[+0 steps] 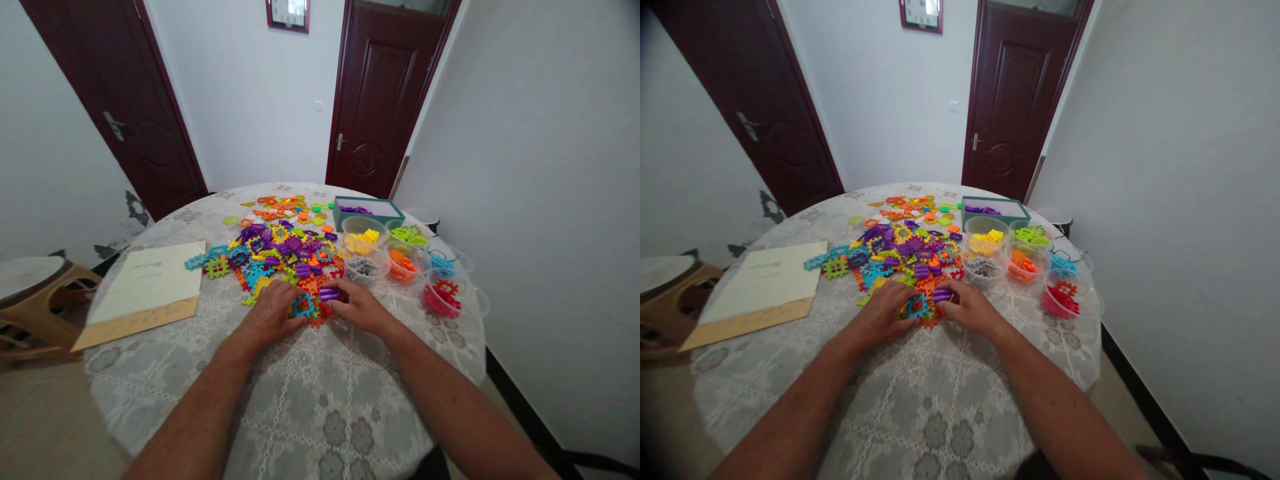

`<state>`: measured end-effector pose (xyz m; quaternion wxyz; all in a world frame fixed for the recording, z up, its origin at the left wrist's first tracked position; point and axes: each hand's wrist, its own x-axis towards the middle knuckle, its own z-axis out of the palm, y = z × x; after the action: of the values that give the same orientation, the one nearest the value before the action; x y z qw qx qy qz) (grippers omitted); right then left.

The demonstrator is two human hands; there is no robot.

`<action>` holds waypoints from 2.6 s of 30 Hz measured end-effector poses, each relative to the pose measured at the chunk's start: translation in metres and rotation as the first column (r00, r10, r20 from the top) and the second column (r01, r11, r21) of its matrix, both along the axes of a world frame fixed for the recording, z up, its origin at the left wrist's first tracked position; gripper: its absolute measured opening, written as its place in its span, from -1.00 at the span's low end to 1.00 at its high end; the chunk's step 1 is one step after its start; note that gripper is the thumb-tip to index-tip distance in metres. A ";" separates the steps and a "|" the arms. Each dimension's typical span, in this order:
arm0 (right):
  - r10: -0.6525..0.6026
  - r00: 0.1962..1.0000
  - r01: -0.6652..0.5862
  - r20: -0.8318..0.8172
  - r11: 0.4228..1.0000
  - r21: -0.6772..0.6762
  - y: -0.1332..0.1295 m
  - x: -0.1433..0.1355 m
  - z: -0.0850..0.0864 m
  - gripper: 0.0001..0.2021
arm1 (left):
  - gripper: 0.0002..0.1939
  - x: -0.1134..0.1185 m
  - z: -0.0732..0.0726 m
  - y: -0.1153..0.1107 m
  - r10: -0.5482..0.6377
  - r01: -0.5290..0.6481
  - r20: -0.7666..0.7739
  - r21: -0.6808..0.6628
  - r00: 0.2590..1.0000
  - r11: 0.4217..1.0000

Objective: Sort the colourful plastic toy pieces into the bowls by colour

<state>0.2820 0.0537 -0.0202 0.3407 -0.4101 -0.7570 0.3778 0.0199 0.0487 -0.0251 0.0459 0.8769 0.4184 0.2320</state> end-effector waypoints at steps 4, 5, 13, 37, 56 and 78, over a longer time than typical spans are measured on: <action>-0.040 0.979 0.017 -0.200 0.993 -0.115 0.003 -0.002 0.003 -0.62 | -0.55 0.002 0.000 0.001 0.000 0.000 0.031 0.017 1.000 1.000; -0.047 0.974 0.018 -0.221 0.991 -0.132 0.003 -0.003 0.004 -0.61 | -0.55 0.003 0.000 0.001 -0.006 0.005 0.051 0.017 0.999 1.000; 0.262 0.960 -0.279 -0.095 0.903 -0.327 0.001 0.018 0.025 -0.66 | -0.55 0.001 -0.002 0.001 0.022 -0.021 0.234 -0.008 0.972 1.000; -0.183 0.980 0.159 0.082 0.958 0.237 0.027 0.001 0.041 -0.74 | -0.20 0.004 -0.006 0.003 0.050 -0.064 0.296 0.036 0.954 0.997; -0.170 0.985 0.168 -0.006 0.968 0.186 0.003 -0.029 0.031 -0.60 | -0.44 0.010 0.012 -0.006 -0.005 -0.009 0.334 0.040 0.943 0.999; -0.513 0.417 0.346 0.750 0.853 0.391 0.213 0.076 0.097 -0.73 | -0.89 0.013 0.008 -0.006 0.193 -0.232 0.394 0.054 0.899 0.971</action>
<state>0.3576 0.2669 0.0765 0.0585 -0.6872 -0.7234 -0.0325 0.0333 0.0425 -0.0169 0.0579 0.7643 0.4824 0.4241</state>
